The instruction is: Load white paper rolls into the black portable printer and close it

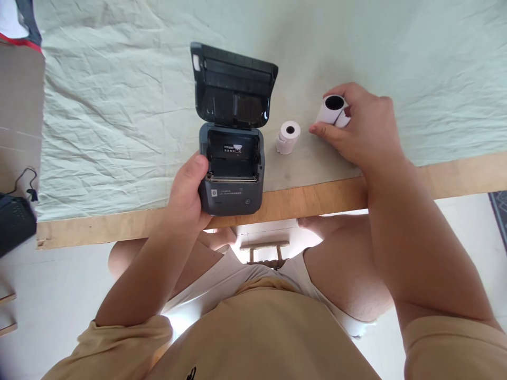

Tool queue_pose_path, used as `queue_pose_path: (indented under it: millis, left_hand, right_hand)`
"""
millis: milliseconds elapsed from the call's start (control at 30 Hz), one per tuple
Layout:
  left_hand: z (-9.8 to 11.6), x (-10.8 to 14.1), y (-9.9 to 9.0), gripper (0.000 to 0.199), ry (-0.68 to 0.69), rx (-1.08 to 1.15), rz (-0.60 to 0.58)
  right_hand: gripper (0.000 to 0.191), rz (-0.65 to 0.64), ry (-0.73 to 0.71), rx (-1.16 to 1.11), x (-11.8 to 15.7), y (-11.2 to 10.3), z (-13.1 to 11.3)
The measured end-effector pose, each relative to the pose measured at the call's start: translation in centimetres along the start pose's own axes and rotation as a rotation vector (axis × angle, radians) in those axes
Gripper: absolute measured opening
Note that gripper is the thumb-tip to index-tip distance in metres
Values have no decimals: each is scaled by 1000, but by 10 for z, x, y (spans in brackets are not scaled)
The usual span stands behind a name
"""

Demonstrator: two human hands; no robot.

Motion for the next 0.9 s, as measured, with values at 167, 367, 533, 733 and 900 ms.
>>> queue_pose_path:
  millis: [167,367,533,733,900]
  left_hand:
    - [0,0,1,38,-3,19,-3]
    - [1,1,1,38,5,24,12]
    - [0,2,2,42,-20,32,13]
    - [2,4,3,40,-39,30,23]
    - [2,4,3,41,-41,31,26]
  right_hand:
    - [89,11,79,-34,3,-1,2]
    - [37,51,77,-2,4,0,-4]
    - [35,111,-67,9,1,-1,-4]
    - [54,101,-60,-38,1,0,-1]
    - [58,70,-136,19,7,1,-7]
Point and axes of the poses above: each hand's wrist, its own x-axis away from the middle knuckle, its own y-axis out of the palm, z = x × y, the point moved 4 cm from there along -x, towards the middle knuckle, and after that the axes turned 4 degrees about -z, right-handed, at the moved point
